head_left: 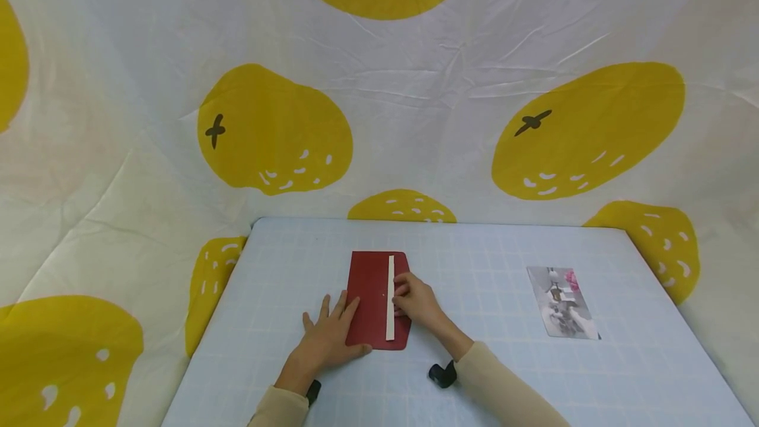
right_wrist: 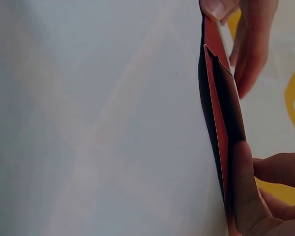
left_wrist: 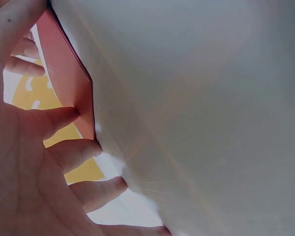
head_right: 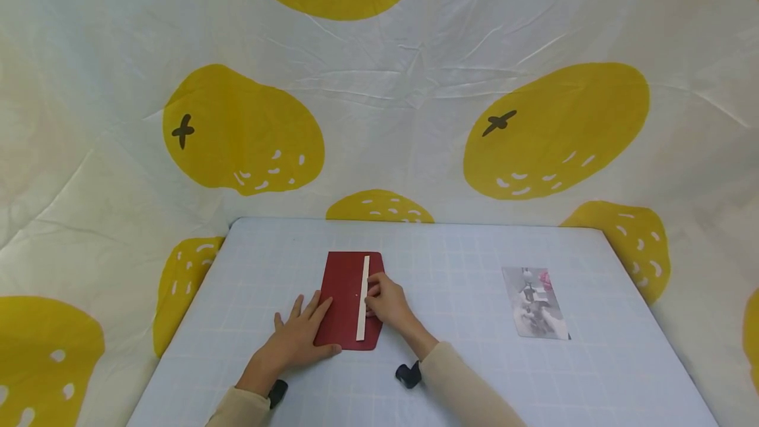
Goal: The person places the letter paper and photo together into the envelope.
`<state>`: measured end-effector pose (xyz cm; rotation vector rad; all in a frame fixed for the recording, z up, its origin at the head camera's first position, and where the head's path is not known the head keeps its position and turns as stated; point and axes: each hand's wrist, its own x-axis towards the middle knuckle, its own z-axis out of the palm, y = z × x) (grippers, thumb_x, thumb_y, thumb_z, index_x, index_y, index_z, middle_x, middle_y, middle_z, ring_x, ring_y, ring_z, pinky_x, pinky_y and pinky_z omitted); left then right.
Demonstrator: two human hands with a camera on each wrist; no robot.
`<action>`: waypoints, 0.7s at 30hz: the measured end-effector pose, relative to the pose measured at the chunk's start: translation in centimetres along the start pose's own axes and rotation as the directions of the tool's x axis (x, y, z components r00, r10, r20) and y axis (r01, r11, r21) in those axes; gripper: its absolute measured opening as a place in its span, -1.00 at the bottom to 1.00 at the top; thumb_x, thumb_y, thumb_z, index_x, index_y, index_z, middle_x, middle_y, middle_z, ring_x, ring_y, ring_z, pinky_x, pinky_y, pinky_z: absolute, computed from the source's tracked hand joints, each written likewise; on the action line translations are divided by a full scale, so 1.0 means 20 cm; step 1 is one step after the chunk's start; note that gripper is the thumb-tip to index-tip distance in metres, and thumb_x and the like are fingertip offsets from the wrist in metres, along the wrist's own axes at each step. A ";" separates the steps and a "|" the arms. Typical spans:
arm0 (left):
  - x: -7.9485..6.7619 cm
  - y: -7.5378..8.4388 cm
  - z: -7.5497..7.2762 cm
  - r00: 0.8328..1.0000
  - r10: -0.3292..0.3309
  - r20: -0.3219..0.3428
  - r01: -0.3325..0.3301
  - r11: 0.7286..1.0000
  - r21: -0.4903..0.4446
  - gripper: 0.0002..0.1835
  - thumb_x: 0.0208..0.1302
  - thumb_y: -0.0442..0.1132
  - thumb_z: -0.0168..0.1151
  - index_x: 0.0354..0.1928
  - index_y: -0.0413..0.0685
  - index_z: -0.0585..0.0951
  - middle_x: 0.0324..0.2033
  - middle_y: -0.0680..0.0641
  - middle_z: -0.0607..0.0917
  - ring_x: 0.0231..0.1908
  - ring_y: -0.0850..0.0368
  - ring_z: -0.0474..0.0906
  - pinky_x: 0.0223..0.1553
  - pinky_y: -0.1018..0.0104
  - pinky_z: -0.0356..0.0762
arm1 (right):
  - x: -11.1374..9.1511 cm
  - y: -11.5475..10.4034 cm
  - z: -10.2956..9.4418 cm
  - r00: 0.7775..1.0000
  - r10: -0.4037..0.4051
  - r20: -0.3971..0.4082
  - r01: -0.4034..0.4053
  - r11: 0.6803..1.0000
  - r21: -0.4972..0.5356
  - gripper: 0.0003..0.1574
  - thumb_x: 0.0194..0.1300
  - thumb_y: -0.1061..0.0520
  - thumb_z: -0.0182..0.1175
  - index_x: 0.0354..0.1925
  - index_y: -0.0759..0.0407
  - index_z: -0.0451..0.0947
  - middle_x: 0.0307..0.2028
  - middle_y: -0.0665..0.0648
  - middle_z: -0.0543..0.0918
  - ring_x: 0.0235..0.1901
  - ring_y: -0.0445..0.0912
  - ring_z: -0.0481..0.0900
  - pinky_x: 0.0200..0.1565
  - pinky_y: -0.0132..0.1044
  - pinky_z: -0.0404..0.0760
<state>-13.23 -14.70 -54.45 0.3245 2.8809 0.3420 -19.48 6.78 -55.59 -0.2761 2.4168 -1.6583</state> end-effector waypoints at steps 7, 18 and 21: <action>-0.01 0.01 -0.01 1.000 -0.009 0.010 0.009 1.000 0.003 0.10 -0.20 0.44 0.23 0.40 0.16 0.11 0.39 -0.10 0.06 0.31 -0.29 -0.13 0.01 -0.52 -0.12 | 0.00 -0.01 0.01 1.000 -0.014 0.004 0.014 1.000 -0.020 -0.55 0.15 0.39 0.17 0.04 0.37 0.35 -0.38 0.20 0.52 -0.56 -0.10 0.60 -0.55 -0.30 0.60; 0.00 0.01 0.00 1.000 -0.007 0.010 0.007 1.000 -0.001 0.11 -0.21 0.46 0.22 0.41 0.17 0.10 0.39 -0.10 0.04 0.32 -0.30 -0.15 0.01 -0.53 -0.17 | -0.08 -0.01 -0.01 0.997 0.009 0.072 -0.002 0.996 -0.091 -0.68 0.14 0.34 0.22 -0.11 0.32 0.42 -0.47 0.13 0.54 -0.60 -0.10 0.59 -0.54 -0.31 0.60; 0.00 0.00 0.00 1.000 -0.006 0.004 0.006 1.000 0.003 0.11 -0.20 0.46 0.22 0.41 0.16 0.10 0.39 -0.10 0.04 0.32 -0.30 -0.15 0.01 -0.53 -0.17 | -0.10 -0.01 0.00 0.995 -0.004 0.101 0.015 0.995 -0.099 -0.69 0.14 0.33 0.23 -0.12 0.30 0.42 -0.47 0.12 0.54 -0.59 -0.11 0.59 -0.53 -0.33 0.60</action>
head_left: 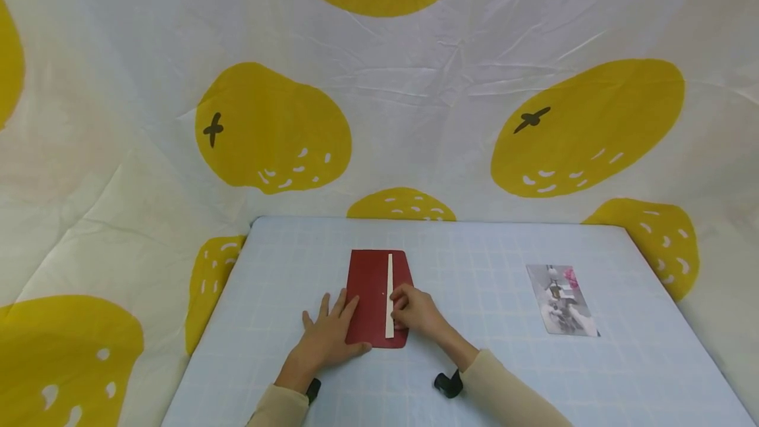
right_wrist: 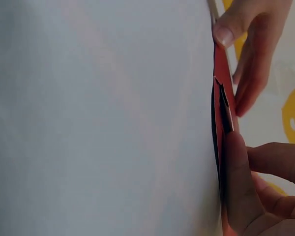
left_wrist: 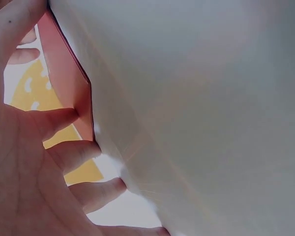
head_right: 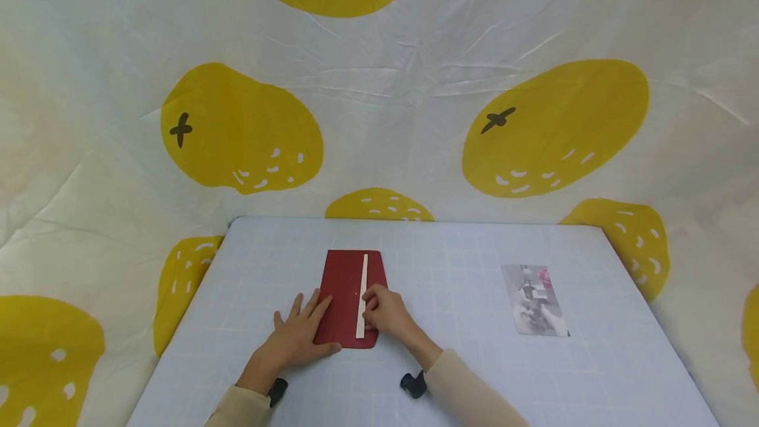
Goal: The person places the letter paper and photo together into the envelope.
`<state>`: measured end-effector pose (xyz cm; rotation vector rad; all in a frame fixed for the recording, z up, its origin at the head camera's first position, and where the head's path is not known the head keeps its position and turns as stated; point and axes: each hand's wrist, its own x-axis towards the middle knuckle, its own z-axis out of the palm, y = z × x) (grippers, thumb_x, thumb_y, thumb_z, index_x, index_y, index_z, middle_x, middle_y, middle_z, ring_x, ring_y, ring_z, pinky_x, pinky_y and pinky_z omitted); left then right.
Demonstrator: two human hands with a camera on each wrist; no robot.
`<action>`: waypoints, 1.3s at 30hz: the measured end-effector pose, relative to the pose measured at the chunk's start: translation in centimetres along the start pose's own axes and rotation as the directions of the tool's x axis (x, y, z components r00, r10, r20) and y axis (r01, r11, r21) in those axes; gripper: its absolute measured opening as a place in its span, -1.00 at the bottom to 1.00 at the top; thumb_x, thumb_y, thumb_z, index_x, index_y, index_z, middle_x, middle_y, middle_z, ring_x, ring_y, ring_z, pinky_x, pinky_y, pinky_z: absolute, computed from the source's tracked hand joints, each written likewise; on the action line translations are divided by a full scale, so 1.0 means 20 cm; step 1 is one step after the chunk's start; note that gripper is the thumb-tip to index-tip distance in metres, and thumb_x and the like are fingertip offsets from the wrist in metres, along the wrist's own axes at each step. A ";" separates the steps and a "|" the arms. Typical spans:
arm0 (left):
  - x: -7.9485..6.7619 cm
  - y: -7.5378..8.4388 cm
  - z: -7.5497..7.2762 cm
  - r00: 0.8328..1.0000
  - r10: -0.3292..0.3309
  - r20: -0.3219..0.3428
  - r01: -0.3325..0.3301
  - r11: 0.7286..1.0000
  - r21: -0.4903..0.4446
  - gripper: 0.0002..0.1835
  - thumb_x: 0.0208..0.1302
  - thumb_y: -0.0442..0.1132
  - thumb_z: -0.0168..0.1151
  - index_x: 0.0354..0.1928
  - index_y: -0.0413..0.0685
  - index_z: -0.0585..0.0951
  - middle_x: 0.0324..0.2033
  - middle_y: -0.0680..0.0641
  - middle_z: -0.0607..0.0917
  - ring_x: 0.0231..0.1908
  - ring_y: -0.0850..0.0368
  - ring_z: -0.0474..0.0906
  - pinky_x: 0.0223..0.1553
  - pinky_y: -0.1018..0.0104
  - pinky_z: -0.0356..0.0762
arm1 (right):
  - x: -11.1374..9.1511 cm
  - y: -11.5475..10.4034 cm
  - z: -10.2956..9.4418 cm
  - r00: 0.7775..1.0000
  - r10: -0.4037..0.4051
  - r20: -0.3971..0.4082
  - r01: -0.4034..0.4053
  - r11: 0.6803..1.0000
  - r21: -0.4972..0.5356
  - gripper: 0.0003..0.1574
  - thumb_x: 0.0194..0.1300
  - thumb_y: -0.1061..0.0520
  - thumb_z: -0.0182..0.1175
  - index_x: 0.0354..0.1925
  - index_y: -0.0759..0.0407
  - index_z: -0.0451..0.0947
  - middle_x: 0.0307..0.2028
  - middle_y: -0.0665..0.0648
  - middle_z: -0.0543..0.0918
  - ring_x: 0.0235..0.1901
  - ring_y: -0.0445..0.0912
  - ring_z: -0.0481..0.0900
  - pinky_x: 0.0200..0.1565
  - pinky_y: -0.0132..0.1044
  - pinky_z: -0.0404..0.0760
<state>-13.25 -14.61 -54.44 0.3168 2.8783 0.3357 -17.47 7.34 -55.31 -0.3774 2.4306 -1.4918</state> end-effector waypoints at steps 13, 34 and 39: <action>-0.01 0.00 -0.01 1.000 0.002 -0.006 -0.002 1.000 0.016 0.10 -0.18 0.47 0.19 0.41 0.15 0.09 0.39 -0.10 0.04 0.32 -0.31 -0.14 0.00 -0.53 -0.13 | -0.03 -0.04 0.04 0.997 -0.076 -0.033 0.075 0.997 -0.026 -0.77 0.13 0.39 0.18 -0.19 0.32 0.44 -0.46 0.09 0.49 -0.59 -0.18 0.56 -0.56 -0.39 0.57; 0.00 0.00 0.00 1.000 0.026 -0.014 -0.026 1.000 0.016 0.09 -0.15 0.49 0.15 0.41 0.16 0.08 0.39 -0.09 0.03 0.32 -0.30 -0.13 -0.02 -0.55 -0.12 | -0.04 -0.05 0.05 0.997 -0.074 -0.006 0.075 0.996 0.043 -0.78 0.16 0.39 0.16 -0.17 0.34 0.45 -0.45 0.15 0.54 -0.57 -0.08 0.62 -0.56 -0.31 0.60; 0.00 -0.01 0.00 1.000 0.016 -0.009 -0.016 1.000 0.001 0.09 -0.16 0.47 0.19 0.41 0.16 0.09 0.39 -0.10 0.03 0.32 -0.30 -0.14 -0.01 -0.54 -0.15 | -0.06 -0.04 0.01 0.997 -0.075 0.014 0.075 0.997 0.035 -0.74 0.19 0.32 0.18 -0.11 0.31 0.44 -0.39 0.15 0.56 -0.50 -0.04 0.63 -0.52 -0.30 0.61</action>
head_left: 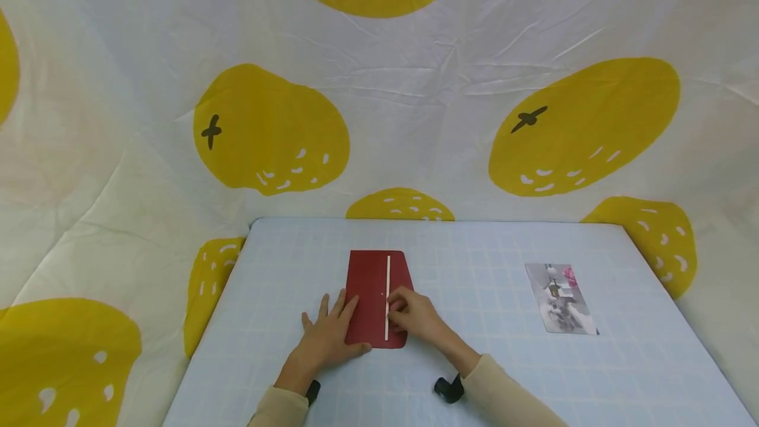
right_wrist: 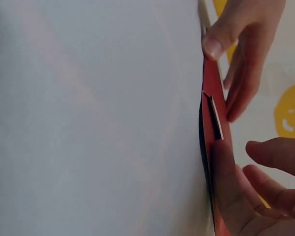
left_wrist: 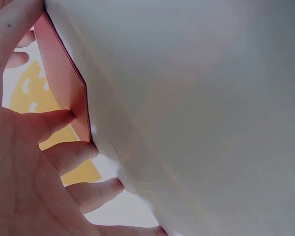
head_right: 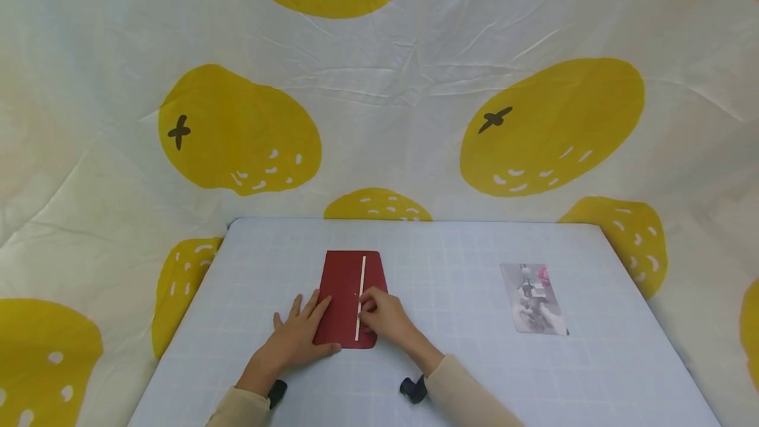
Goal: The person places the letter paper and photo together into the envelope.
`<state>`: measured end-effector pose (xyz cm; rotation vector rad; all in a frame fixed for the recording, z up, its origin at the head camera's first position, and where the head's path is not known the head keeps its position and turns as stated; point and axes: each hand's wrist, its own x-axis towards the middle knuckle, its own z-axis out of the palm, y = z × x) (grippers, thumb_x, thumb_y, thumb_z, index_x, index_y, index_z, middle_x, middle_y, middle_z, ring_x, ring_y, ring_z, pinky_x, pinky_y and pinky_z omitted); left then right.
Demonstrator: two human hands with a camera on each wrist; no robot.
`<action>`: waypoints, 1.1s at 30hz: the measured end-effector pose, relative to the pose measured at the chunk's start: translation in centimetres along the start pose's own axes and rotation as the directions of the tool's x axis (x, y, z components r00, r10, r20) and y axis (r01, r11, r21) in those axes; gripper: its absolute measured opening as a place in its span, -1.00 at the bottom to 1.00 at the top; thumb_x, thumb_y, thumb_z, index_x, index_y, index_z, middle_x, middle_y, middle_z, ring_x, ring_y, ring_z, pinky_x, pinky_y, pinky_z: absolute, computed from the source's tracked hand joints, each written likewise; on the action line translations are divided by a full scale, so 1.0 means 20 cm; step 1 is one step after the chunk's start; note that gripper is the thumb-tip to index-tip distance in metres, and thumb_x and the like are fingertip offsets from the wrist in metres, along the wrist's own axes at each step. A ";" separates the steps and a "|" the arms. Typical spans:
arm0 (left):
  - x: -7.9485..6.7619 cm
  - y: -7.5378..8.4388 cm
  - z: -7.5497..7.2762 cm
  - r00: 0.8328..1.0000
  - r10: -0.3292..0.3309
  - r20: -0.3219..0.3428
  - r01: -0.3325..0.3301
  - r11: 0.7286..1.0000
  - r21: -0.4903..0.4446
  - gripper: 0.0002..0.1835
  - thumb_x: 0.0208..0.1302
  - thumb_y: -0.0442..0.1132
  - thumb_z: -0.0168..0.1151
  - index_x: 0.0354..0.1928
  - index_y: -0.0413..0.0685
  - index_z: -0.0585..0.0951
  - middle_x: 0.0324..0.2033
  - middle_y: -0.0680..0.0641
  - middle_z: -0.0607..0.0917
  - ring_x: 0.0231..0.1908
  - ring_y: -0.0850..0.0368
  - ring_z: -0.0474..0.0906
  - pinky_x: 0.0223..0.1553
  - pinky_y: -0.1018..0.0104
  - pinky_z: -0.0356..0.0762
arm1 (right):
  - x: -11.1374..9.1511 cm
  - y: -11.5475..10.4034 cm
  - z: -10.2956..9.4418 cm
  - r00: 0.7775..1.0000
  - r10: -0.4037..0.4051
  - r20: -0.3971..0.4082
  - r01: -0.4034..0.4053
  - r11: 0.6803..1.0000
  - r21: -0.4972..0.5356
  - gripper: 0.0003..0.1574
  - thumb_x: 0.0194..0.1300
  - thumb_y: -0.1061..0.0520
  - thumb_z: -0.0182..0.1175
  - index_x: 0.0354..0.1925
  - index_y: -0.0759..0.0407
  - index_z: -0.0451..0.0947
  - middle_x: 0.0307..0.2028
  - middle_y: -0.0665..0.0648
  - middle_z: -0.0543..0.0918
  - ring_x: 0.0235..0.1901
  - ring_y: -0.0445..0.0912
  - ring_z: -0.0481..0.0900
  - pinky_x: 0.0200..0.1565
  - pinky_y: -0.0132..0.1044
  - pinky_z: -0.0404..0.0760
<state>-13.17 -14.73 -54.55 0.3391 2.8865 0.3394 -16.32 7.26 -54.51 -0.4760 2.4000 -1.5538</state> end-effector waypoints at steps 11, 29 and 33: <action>0.00 0.00 0.00 1.000 -0.013 0.003 0.013 1.000 -0.025 0.10 -0.18 0.46 0.21 0.41 0.17 0.08 0.39 -0.09 0.03 0.32 -0.29 -0.15 0.01 -0.53 -0.16 | -0.06 0.04 -0.19 0.990 -0.031 -0.135 0.014 0.992 -0.129 -0.72 0.18 0.20 0.25 -0.10 0.18 0.50 -0.34 0.02 0.58 -0.49 -0.13 0.58 -0.52 -0.33 0.54; -0.01 -0.01 0.00 1.000 -0.002 -0.011 0.001 1.000 -0.019 0.10 -0.17 0.47 0.19 0.41 0.16 0.08 0.40 -0.10 0.02 0.32 -0.29 -0.15 0.01 -0.53 -0.16 | -0.18 0.12 -0.55 0.939 0.011 -0.345 -0.088 0.974 -0.208 -0.70 0.17 0.11 0.27 -0.11 0.13 0.52 -0.32 0.03 0.60 -0.45 -0.12 0.58 -0.47 -0.29 0.53; 0.00 -0.01 0.01 1.000 0.009 -0.016 -0.010 1.000 -0.016 0.10 -0.16 0.46 0.19 0.41 0.14 0.08 0.39 -0.11 0.02 0.32 -0.30 -0.15 -0.01 -0.55 -0.16 | -0.21 0.13 -0.63 0.919 -0.018 -0.394 -0.096 0.958 -0.269 -0.69 0.19 0.07 0.26 -0.10 0.13 0.52 -0.31 0.04 0.62 -0.37 -0.07 0.58 -0.37 -0.22 0.54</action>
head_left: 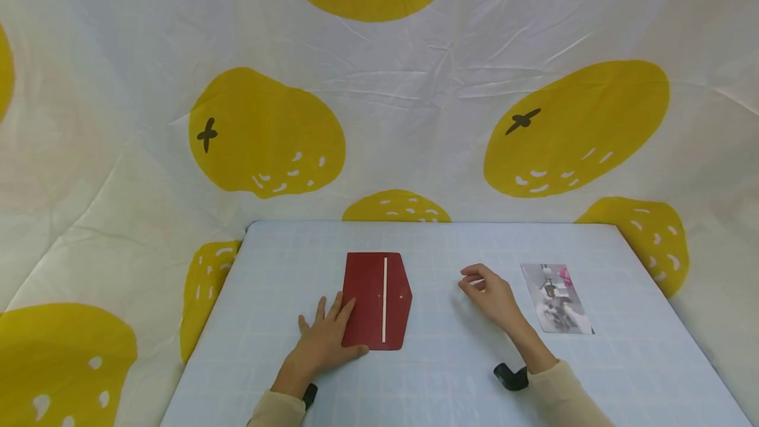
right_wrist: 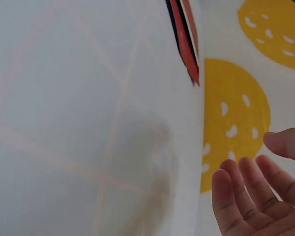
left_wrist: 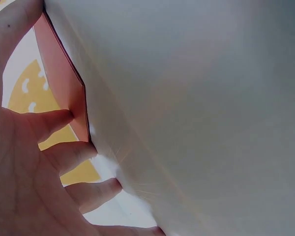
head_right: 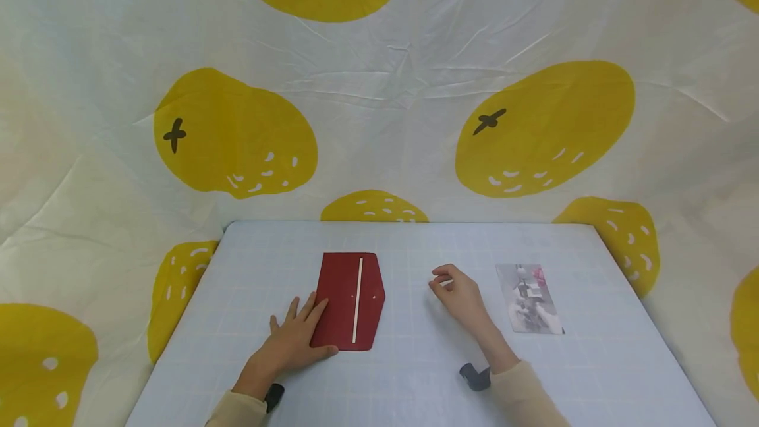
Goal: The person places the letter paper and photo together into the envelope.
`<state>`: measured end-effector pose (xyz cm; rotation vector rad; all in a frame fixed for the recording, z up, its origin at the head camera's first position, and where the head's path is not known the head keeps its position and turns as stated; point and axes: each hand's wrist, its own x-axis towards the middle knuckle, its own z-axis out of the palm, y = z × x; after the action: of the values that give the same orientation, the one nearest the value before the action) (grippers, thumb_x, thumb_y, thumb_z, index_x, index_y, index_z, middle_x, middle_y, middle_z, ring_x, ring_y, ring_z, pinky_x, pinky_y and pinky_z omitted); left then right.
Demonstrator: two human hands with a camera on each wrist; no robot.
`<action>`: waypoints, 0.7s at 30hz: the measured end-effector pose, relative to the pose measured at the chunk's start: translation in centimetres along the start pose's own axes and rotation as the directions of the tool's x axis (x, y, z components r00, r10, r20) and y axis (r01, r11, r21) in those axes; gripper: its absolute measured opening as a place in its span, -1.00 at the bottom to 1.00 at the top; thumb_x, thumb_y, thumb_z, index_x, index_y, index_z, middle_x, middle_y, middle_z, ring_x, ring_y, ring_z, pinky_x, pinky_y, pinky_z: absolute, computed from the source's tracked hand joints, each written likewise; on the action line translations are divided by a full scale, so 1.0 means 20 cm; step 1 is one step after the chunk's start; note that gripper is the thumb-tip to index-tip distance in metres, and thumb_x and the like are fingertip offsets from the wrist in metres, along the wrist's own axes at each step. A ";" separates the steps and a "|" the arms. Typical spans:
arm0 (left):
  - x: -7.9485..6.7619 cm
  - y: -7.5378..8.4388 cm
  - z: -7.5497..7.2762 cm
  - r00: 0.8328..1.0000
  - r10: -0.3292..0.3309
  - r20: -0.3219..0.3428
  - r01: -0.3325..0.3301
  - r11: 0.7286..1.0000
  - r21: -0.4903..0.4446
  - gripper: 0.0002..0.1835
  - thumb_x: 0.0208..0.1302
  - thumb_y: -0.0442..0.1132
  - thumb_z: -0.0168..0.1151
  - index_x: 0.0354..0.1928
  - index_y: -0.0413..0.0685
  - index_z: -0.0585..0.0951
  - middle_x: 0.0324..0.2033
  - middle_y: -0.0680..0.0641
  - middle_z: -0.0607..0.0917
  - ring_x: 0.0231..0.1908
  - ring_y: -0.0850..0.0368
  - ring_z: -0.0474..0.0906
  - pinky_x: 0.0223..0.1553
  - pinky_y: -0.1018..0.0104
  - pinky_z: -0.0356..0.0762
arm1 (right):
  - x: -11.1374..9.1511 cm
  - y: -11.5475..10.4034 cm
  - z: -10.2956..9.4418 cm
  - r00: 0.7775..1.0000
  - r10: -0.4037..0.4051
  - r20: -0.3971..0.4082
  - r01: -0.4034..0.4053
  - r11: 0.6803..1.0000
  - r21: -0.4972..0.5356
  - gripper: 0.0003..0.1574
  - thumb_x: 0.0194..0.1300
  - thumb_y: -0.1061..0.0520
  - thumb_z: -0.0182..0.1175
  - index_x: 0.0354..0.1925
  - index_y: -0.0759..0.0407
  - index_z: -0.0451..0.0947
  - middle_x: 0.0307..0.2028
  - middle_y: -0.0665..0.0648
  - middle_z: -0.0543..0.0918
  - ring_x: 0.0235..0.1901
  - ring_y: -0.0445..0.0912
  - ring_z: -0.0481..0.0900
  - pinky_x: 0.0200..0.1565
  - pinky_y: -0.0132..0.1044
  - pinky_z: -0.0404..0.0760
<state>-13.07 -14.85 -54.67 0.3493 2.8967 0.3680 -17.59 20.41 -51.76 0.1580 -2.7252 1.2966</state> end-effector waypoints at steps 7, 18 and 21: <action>0.00 0.00 0.00 1.000 -0.008 0.011 0.008 1.000 0.000 0.11 -0.16 0.46 0.20 0.41 0.14 0.08 0.40 -0.11 0.01 0.32 -0.30 -0.15 -0.01 -0.55 -0.16 | 0.02 0.10 -0.16 0.994 -0.041 -0.097 0.036 0.998 -0.053 -0.68 0.22 0.06 0.23 -0.08 0.17 0.51 -0.26 0.10 0.64 -0.30 0.00 0.60 -0.31 -0.16 0.55; -0.01 0.01 -0.01 1.000 -0.009 0.012 0.009 1.000 -0.001 0.10 -0.15 0.45 0.20 0.41 0.13 0.08 0.40 -0.10 0.02 0.32 -0.29 -0.15 0.01 -0.53 -0.16 | 0.08 0.34 -0.41 0.984 0.098 -0.150 -0.120 0.982 -0.147 -0.43 0.27 -0.07 0.13 0.07 0.31 0.39 -0.01 0.35 0.45 -0.04 0.26 0.40 -0.12 0.11 0.44; -0.01 0.00 -0.01 1.000 -0.007 0.012 0.007 1.000 0.000 0.10 -0.15 0.45 0.19 0.41 0.13 0.08 0.40 -0.10 0.01 0.32 -0.30 -0.15 0.01 -0.53 -0.16 | 0.08 0.38 -0.49 0.980 0.169 -0.105 -0.187 0.963 -0.192 -0.32 0.31 -0.14 0.05 0.17 0.33 0.30 0.08 0.42 0.35 0.04 0.32 0.30 -0.06 0.21 0.35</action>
<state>-12.98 -14.85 -54.45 0.3395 2.8855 0.3636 -19.64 32.60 -51.19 -0.1631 -2.8255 1.0277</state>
